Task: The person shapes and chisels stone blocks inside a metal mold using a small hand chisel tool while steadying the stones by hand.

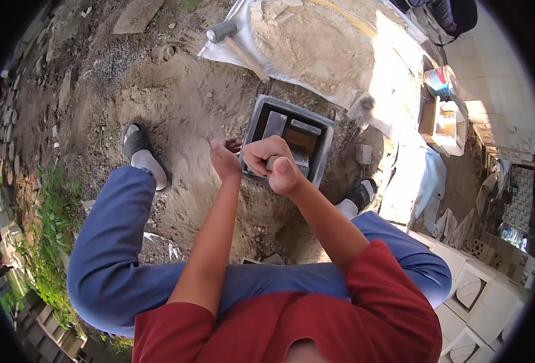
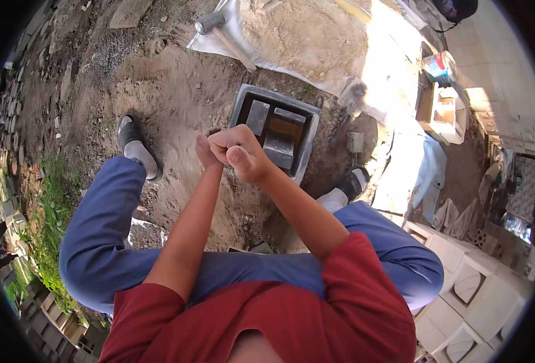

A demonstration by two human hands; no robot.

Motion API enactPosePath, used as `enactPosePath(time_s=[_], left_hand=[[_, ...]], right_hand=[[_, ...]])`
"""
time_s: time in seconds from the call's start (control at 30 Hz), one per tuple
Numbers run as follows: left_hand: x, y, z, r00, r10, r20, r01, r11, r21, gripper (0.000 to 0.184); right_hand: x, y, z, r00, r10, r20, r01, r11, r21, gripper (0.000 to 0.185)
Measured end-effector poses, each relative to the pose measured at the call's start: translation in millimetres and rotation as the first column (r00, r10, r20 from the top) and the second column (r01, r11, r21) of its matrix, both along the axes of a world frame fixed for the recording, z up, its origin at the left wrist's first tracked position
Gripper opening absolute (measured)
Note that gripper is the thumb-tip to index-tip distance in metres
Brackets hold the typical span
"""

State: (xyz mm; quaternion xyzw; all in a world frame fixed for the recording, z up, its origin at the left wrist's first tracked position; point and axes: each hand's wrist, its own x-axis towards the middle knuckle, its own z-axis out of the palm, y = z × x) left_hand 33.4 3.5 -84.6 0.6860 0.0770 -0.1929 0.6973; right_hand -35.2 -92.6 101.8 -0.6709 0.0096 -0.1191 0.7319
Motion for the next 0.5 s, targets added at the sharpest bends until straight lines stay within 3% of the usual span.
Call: enactPosePath(time_s=[0.07, 0.13, 0.2, 0.27, 0.33, 0.4, 0.5], left_hand=[[2.6, -2.2, -6.1, 0.999, 0.020, -0.036, -0.023, 0.996, -0.082, 0.076], [2.8, -2.5, 0.1, 1.000, -0.019, 0.025, 0.020, 1.000, -0.021, 0.075], [-1.6, -1.8, -1.3, 1.000, -0.024, 0.014, 0.024, 1.000, -0.001, 0.074], [2.7, -2.6, -6.3, 1.000, -0.003, -0.024, 0.002, 0.999, -0.043, 0.072], [-1.2, 0.2, 4.8, 1.000, -0.005, 0.009, 0.005, 1.000, 0.007, 0.072], [0.1, -2.7, 15.7, 0.998, -0.017, 0.063, 0.015, 0.999, 0.034, 0.072], [0.5, -2.1, 23.0, 0.996, -0.048, 0.071, 0.043, 0.996, 0.083, 0.073]], right_hand=[[-4.6, -0.7, -31.6, 0.997, 0.037, 0.074, -0.035, 0.999, -0.019, 0.089], [4.1, -15.8, -22.3, 0.999, 0.017, 0.028, -0.017, 1.000, -0.006, 0.091], [3.0, -22.8, -13.2, 0.996, -0.028, -0.090, 0.040, 0.990, 0.135, 0.091], [5.1, -25.1, 4.0, 0.997, -0.024, -0.074, 0.034, 0.989, 0.143, 0.091], [2.2, -23.1, 12.3, 0.997, 0.057, 0.053, -0.059, 0.998, 0.027, 0.087], [10.2, -15.9, -12.7, 0.994, 0.077, 0.077, -0.073, 0.996, -0.051, 0.086], [15.0, -19.5, -4.1, 0.997, 0.082, -0.005, -0.082, 0.996, -0.039, 0.085]])
